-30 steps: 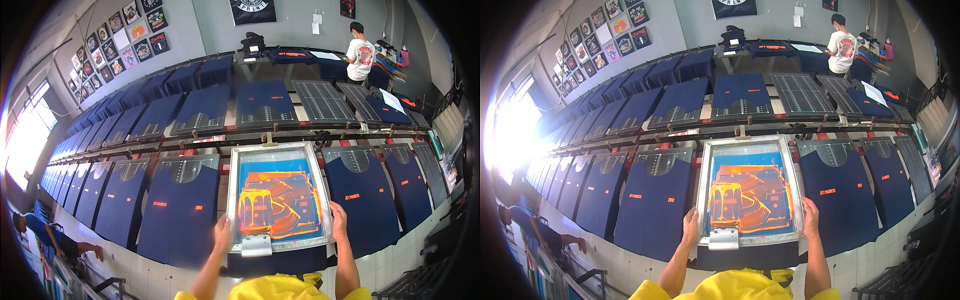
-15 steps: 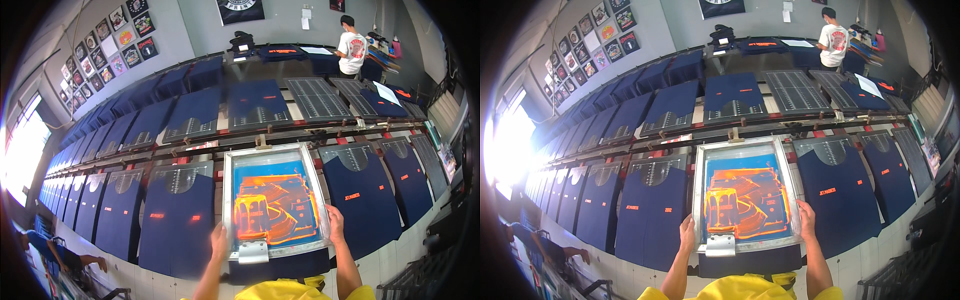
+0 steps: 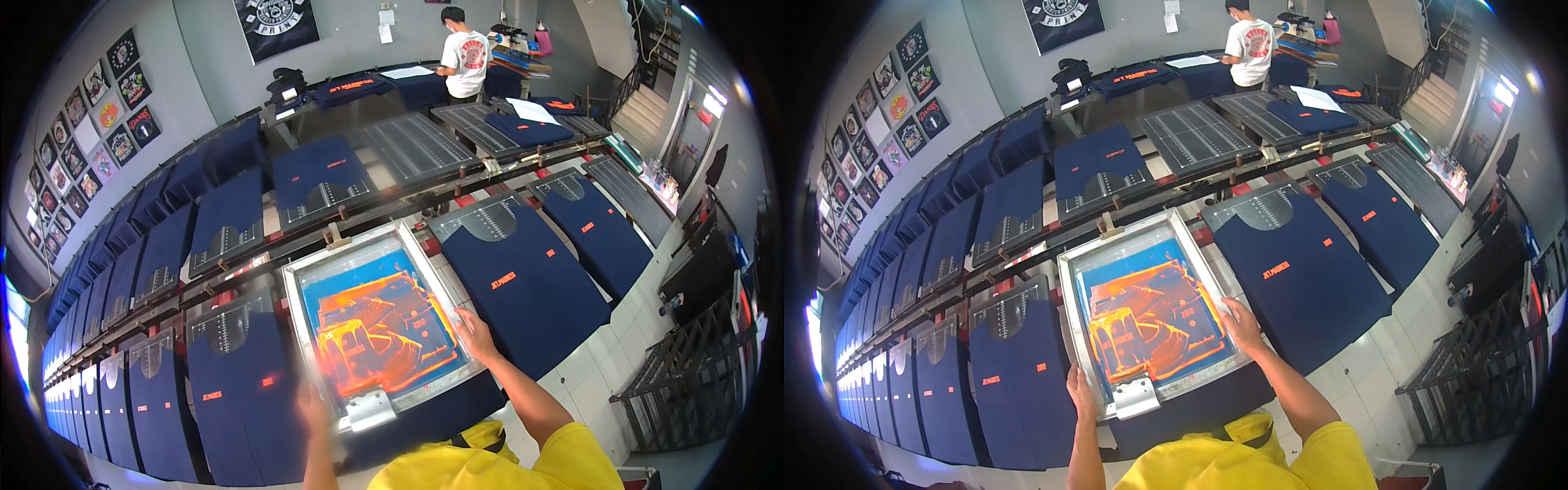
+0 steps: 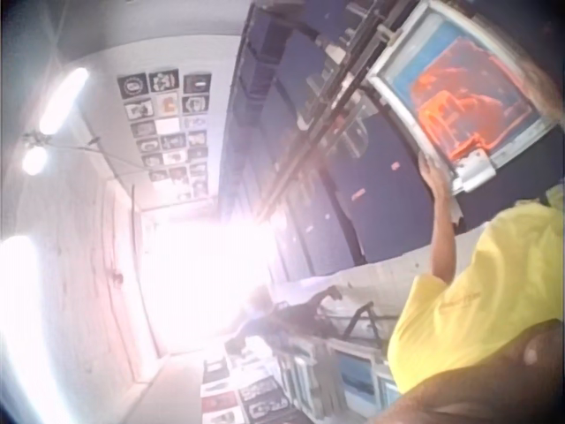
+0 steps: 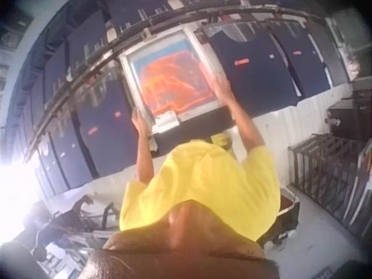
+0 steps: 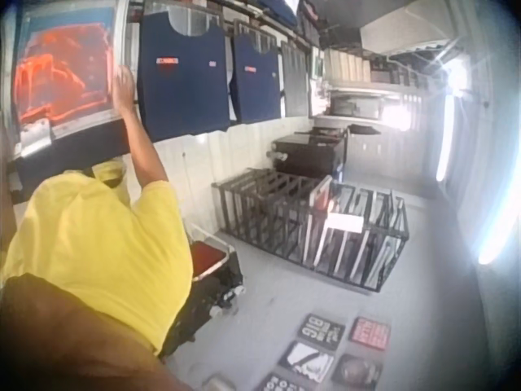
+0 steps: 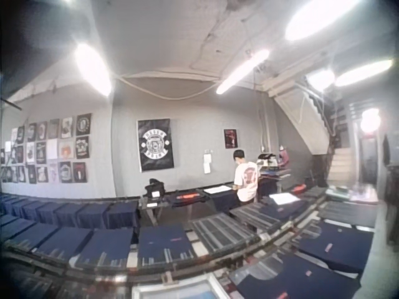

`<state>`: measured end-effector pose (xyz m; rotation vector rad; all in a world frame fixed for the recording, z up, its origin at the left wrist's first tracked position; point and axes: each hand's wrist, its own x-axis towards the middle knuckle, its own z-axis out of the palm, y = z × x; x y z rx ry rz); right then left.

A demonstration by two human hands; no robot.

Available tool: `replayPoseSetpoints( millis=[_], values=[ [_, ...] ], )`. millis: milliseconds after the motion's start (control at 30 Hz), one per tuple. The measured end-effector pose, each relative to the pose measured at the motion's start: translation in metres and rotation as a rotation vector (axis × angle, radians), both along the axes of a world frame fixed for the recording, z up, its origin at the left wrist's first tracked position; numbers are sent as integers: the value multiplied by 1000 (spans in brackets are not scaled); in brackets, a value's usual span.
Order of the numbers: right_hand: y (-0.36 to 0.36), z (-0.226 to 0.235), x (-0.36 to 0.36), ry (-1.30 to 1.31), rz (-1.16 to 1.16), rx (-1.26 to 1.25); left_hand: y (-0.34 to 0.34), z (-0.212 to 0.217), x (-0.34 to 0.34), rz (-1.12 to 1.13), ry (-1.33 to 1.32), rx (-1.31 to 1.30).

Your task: The person is screen printing designs onto a series of navy blue t-shirts using an orange ink and a handheld squeegee. They move the screen frame along a metal track, lower it onto each shirt, apply ink with the squeegee, and then lift the frame to move to the next garment.

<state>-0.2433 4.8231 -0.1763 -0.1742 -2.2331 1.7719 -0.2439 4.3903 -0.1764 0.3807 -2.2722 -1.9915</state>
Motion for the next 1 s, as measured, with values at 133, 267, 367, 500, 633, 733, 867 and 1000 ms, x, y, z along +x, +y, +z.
replayPoseSetpoints(
  millis=[133, 267, 367, 500, 633, 733, 867, 1000],
  values=[
    [-14, 23, 7, 112, -129, 590, 2, 29, 15, 49, -28, 126],
    [-83, 41, 39, 168, 251, 711, -20, 10, 63, 88, 101, -151],
    [-144, 80, 68, 180, 626, 740, -17, 2, 111, 174, 136, -172],
    [-176, 71, 77, 247, 737, 1024, 3, 19, 152, -124, -283, 212],
    [-184, 73, 60, 242, 821, 1162, 32, 10, 154, -379, -532, 500],
    [-189, 87, 41, 253, 706, 1112, 49, 19, 134, -450, -614, 691],
    [-192, 80, 15, 219, 674, 1054, 61, -1, 115, -386, -664, 828],
    [-190, 78, -37, 227, 588, 894, 69, -18, 112, -256, -702, 866]
  ],
)
